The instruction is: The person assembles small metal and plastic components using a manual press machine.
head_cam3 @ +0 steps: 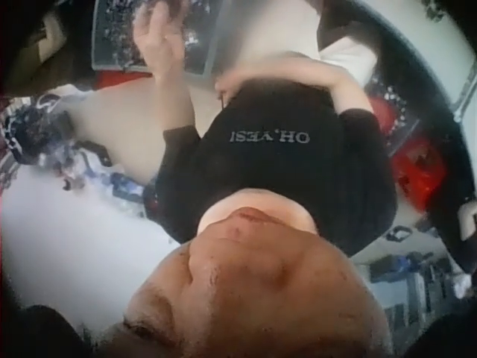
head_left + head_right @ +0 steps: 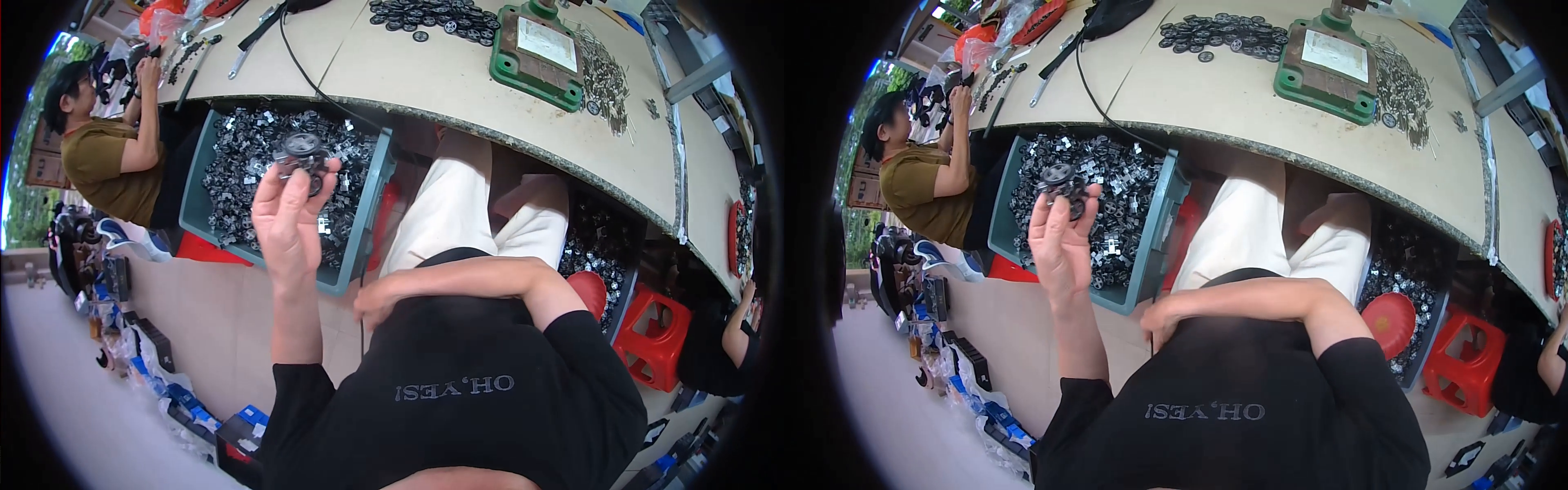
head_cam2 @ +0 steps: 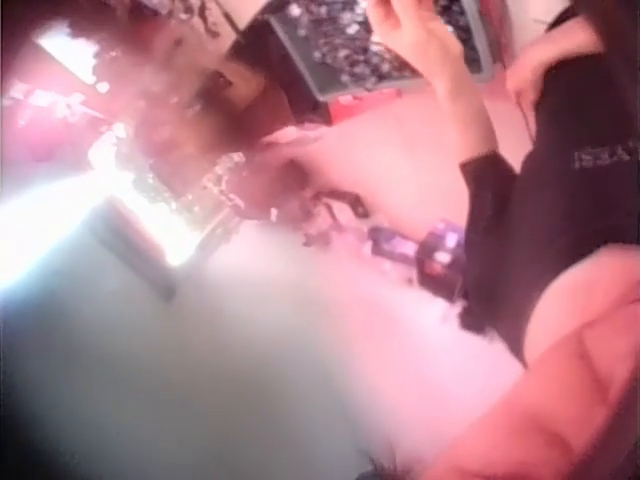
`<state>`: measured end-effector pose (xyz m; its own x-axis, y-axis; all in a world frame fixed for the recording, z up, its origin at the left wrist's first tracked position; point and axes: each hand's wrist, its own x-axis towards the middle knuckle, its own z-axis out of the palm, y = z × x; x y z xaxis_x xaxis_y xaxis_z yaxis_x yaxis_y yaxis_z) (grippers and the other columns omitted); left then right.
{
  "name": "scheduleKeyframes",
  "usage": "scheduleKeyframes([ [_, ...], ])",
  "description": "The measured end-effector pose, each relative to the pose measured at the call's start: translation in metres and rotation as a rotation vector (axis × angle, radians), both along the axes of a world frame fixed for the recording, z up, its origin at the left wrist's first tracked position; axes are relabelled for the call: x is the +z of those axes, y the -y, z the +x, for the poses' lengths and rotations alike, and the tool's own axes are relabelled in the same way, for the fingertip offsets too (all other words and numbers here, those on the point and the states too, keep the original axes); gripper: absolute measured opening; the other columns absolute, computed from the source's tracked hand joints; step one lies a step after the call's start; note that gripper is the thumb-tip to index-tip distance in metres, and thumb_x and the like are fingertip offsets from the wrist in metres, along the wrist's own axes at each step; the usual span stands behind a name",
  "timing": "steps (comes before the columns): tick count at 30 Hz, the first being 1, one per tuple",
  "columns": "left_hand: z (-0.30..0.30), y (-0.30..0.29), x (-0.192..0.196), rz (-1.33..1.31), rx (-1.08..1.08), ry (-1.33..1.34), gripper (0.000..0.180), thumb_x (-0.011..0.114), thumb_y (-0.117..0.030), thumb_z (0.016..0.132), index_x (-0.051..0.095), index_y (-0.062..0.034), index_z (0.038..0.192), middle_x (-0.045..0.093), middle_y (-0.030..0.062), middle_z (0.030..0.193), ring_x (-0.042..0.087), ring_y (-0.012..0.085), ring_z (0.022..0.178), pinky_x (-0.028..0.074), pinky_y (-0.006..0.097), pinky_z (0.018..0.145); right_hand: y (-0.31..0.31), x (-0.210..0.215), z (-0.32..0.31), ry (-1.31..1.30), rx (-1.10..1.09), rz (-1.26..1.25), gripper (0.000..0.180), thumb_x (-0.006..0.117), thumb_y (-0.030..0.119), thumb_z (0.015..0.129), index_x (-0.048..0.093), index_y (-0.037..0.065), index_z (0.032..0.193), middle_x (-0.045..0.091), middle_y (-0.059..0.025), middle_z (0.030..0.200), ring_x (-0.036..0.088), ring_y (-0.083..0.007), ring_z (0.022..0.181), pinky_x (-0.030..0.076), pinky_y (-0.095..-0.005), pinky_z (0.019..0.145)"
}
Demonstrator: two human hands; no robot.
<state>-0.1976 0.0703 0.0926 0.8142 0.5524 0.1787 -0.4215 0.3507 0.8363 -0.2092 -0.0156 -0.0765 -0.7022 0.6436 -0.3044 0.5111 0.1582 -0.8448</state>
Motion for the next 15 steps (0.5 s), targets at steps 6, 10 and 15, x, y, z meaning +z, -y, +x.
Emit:
scheduleKeyframes([
  [6,0.005,0.003,-0.035,-0.046,-0.013,-0.169,0.017,0.051,0.0,0.087,0.055,0.0017,0.103,0.061,0.0133,0.096,0.062,0.0244,0.089,0.054,0.029,0.077,0.016,-0.006,-0.011,-0.411,0.095,-0.024,0.044,0.057,0.02,0.078,0.051,0.003,0.119,0.061,-0.0188,0.1,0.057,-0.0323,0.095,0.043,-0.0381,0.085],
  [10,0.012,-0.005,-0.056,-0.184,0.051,-0.205,0.017,0.05,-0.001,0.088,0.054,0.0017,0.104,0.061,0.0134,0.096,0.062,0.0257,0.09,0.054,0.029,0.077,0.054,0.085,0.098,-0.066,-0.691,-0.066,0.026,0.057,0.025,0.079,0.064,0.006,0.096,0.064,-0.0146,0.086,0.062,-0.0299,0.079,0.047,-0.039,0.072],
  [15,0.02,-0.012,-0.057,-0.231,0.122,-0.171,0.017,0.049,-0.001,0.088,0.054,0.0017,0.104,0.061,0.0131,0.095,0.062,0.0271,0.09,0.054,0.029,0.077,0.042,0.039,0.177,0.304,-1.745,0.566,0.027,0.058,0.028,0.081,0.059,0.0,0.082,0.061,-0.0188,0.077,0.06,-0.0325,0.074,0.046,-0.0407,0.066],
])
